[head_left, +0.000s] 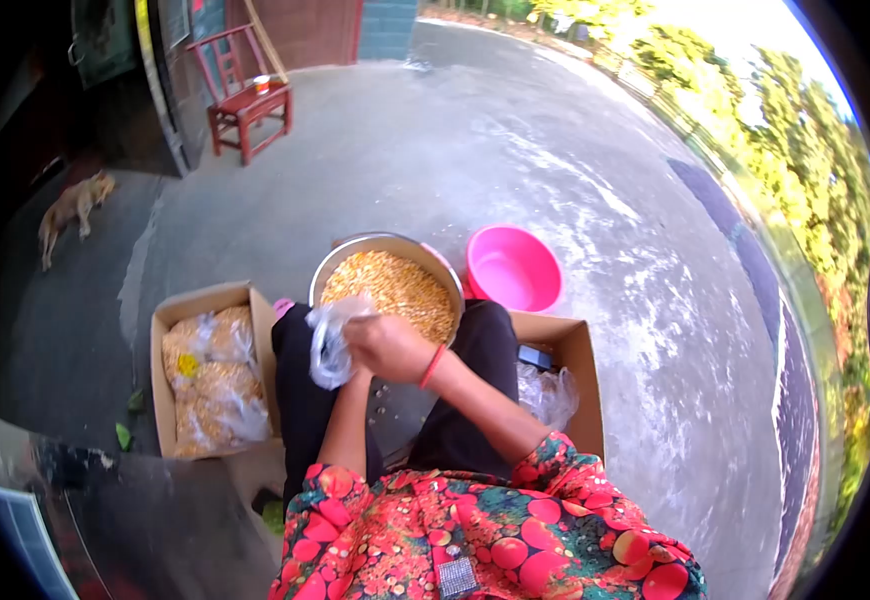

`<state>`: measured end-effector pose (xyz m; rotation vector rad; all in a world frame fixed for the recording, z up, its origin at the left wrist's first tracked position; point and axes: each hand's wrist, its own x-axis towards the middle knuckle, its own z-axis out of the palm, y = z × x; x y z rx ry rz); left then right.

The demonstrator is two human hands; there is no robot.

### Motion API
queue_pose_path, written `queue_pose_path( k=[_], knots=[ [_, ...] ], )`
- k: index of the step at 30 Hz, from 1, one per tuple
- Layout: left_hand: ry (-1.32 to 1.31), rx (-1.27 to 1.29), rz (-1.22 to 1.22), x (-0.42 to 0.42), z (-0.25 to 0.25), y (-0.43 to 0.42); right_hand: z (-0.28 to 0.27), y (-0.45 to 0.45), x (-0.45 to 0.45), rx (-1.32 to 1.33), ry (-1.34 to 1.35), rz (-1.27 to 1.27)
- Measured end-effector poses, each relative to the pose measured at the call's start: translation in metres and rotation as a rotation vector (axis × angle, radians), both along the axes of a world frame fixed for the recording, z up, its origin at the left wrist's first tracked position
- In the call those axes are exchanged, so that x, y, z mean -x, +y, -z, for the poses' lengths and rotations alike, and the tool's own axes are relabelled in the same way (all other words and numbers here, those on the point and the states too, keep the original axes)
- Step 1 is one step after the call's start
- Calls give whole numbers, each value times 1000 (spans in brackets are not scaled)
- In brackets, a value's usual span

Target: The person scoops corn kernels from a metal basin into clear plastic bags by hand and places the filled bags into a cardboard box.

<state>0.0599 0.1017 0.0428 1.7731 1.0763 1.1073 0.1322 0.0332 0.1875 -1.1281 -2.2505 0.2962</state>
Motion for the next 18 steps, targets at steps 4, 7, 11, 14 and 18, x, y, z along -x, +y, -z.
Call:
queue_pose_path(
  k=[4, 7, 11, 14, 18],
  knots=[
    [-177, 145, 43, -3, -2, 6, 0, -4, -5, -60, 61, 55],
    [-341, 262, 85, -9, -2, 4, 2, 0, -12, -38, 92, 134],
    [-600, 421, 138, -15, -1, -1, -3, 6, -12, -20, 247, 148],
    [-799, 509, 196, -19, 11, -9, -23, 5, -4, -43, 329, 199],
    [-1015, 549, 276, -21, 26, -15, -43, 11, -5, 20, 514, 166]
  ],
)
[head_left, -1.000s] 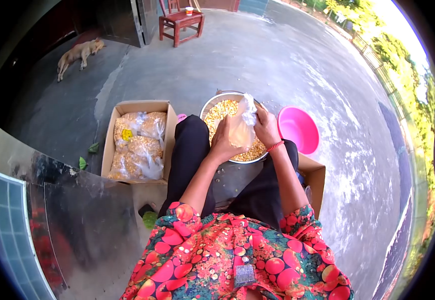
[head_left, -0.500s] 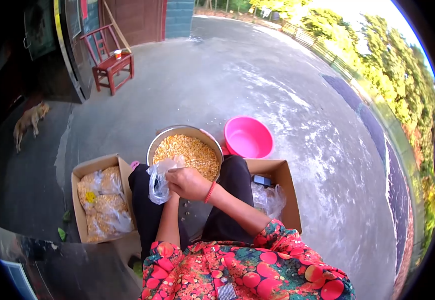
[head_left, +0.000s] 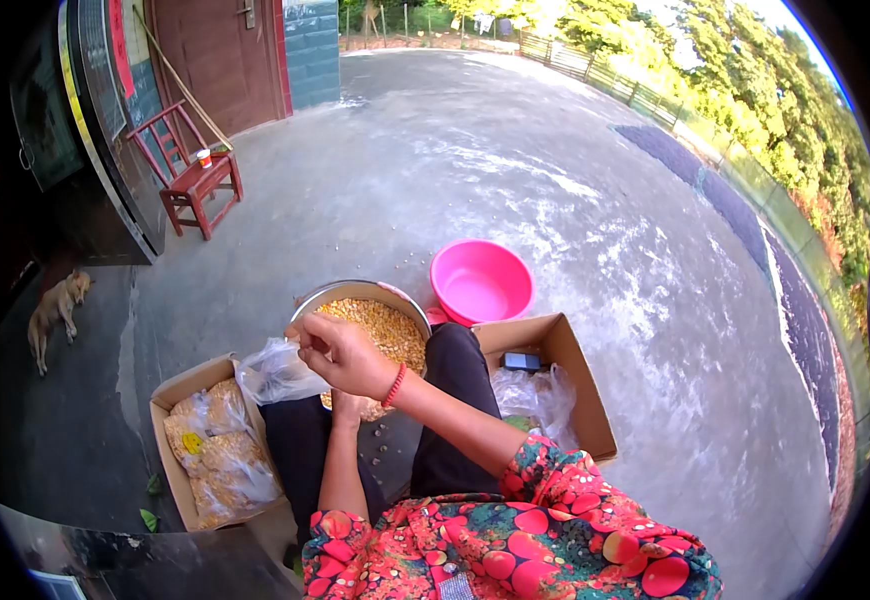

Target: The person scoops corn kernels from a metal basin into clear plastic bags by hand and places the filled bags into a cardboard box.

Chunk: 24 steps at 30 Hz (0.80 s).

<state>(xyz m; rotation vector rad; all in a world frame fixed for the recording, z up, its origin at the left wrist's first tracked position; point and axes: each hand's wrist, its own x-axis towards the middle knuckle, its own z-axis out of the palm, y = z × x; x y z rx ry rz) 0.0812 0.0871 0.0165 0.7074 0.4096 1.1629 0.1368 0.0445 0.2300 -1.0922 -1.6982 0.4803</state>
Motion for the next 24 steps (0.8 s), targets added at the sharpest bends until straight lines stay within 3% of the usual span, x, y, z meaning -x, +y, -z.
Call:
queue_pose_path(
  k=[3, 7, 11, 13, 15, 16, 19, 21, 24],
  knots=[
    [212, -17, -164, -3, -22, -10, -7, 4, -14, -247, -76, 174],
    [298, 29, 9, 14, -32, -6, 49, 12, -55, -73, -37, 377],
    [272, 78, 135, 18, -41, -11, 168, 23, -78, 368, 101, 383],
    [256, 83, 171, 16, -41, -14, 191, 8, -72, 656, 279, 136],
    [148, 48, 190, 11, -27, -12, 205, -4, -65, 809, 480, 106],
    [248, 66, 151, 11, -22, -11, 210, -11, -60, 884, 616, 94],
    [276, 60, 53, 5, -34, -21, 206, -23, -50, 673, 493, 135],
    [225, 46, 76, 7, -22, -13, 195, -27, -53, 746, 524, 122],
    [254, 232, -45, 11, -21, -9, 194, -29, -56, 644, 227, 48]
  ],
)
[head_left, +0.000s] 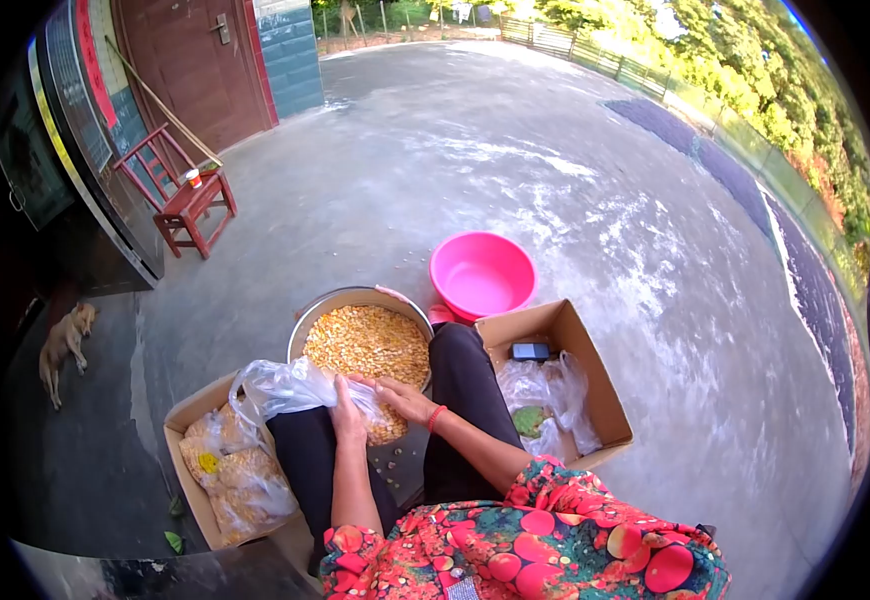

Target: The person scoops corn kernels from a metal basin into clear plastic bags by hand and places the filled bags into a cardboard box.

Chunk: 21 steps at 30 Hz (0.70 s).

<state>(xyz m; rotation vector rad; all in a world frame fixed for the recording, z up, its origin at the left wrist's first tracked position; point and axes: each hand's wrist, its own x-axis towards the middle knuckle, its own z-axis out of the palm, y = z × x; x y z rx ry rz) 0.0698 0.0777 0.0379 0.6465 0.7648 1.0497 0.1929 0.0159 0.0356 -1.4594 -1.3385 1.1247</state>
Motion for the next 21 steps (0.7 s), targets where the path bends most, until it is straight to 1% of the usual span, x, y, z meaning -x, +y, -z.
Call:
queue_pose_path(
  k=[1, 3, 4, 5, 7, 8, 9, 11, 12, 13, 14, 15, 16, 17, 20, 21],
  knots=[
    [5, 2, 9, 1, -4, -2, 5, 0, 0, 2, 5, 9],
    [-27, 11, -57, 4, -9, -3, 14, 0, 1, -4, 293, 46],
    [80, -18, -42, 6, -4, 1, 17, 1, 1, 10, 327, 169],
    [-24, 7, 11, 7, -2, 1, 19, 1, -1, 5, 332, 202],
    [-93, 29, 170, 11, -18, -4, 10, 4, -5, 306, 621, 360],
    [-50, -24, 205, 11, -20, -4, 29, 11, -8, 303, 626, 285],
    [-83, -36, 240, 11, -24, -5, 57, 17, -5, 157, 684, 177],
    [-126, -97, 271, 12, -34, -10, 38, 10, 10, 342, 1076, 169],
    [-148, -145, 324, 15, -39, -11, 32, 6, 13, 366, 1141, 97],
    [-144, -177, 322, 16, -40, -12, 25, 3, 15, 388, 1205, 22],
    [-165, -184, 347, 19, -42, -12, 17, 1, 16, 437, 1154, -13],
    [-188, -192, 372, 21, -45, -13, 37, 9, 18, 474, 1102, -120],
    [-174, -200, 387, 23, -48, -14, 41, 11, 20, 488, 1095, -185],
    [-235, -222, 453, 29, -34, -6, 46, 12, 21, 502, 1086, -250],
    [-238, -232, 474, 25, -44, -10, 45, 11, 19, 522, 1046, -263],
    [-177, -203, 388, 22, -44, -10, 39, 8, 21, 545, 1030, -260]
  ],
)
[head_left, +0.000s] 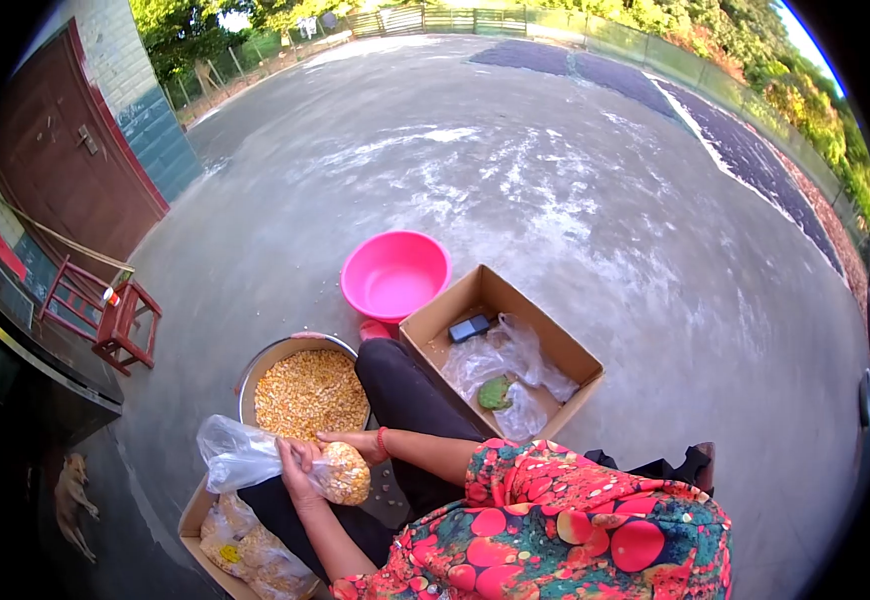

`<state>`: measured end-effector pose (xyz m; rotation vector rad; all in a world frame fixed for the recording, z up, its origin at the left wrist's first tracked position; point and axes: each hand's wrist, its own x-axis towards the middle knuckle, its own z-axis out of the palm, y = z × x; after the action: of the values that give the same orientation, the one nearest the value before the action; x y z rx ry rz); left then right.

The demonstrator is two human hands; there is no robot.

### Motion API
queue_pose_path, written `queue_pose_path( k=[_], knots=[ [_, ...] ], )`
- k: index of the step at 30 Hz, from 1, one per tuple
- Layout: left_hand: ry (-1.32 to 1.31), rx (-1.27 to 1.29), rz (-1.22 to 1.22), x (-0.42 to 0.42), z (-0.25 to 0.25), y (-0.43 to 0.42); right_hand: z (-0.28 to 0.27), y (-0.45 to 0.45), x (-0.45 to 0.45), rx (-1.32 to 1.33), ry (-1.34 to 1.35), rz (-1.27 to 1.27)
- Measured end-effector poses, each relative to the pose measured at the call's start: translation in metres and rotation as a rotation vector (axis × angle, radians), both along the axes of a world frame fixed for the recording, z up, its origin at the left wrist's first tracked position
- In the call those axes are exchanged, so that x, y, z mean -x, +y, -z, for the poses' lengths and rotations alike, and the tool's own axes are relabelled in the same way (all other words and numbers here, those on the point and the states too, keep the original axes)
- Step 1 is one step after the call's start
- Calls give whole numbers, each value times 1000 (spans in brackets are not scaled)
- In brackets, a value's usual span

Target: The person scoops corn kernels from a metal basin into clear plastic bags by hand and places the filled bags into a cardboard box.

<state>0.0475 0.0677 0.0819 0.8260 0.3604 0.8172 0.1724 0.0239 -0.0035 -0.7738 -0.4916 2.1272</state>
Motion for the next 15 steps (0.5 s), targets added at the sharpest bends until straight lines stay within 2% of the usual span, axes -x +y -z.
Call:
queue_pose_path(
  k=[4, 6, 8, 9, 12, 13, 15],
  knots=[
    [221, 128, -229, -4, 14, 9, -10, -3, 0, 5, -29, 177],
    [207, 115, -259, -5, 24, 10, 3, 5, 0, -22, -33, 252],
    [239, 91, -376, -6, 38, 16, 6, 8, -5, -170, -70, 436],
    [226, 93, -384, -3, 48, 20, -23, -4, -9, -100, -121, 462],
    [315, 144, -476, -7, 38, 15, -9, 3, -14, -25, -257, 443],
    [314, 71, -483, -7, 33, 11, -7, 3, -12, -35, -262, 453],
    [254, 89, -467, -9, 48, 22, -9, 2, -11, -20, -305, 464]
  ],
)
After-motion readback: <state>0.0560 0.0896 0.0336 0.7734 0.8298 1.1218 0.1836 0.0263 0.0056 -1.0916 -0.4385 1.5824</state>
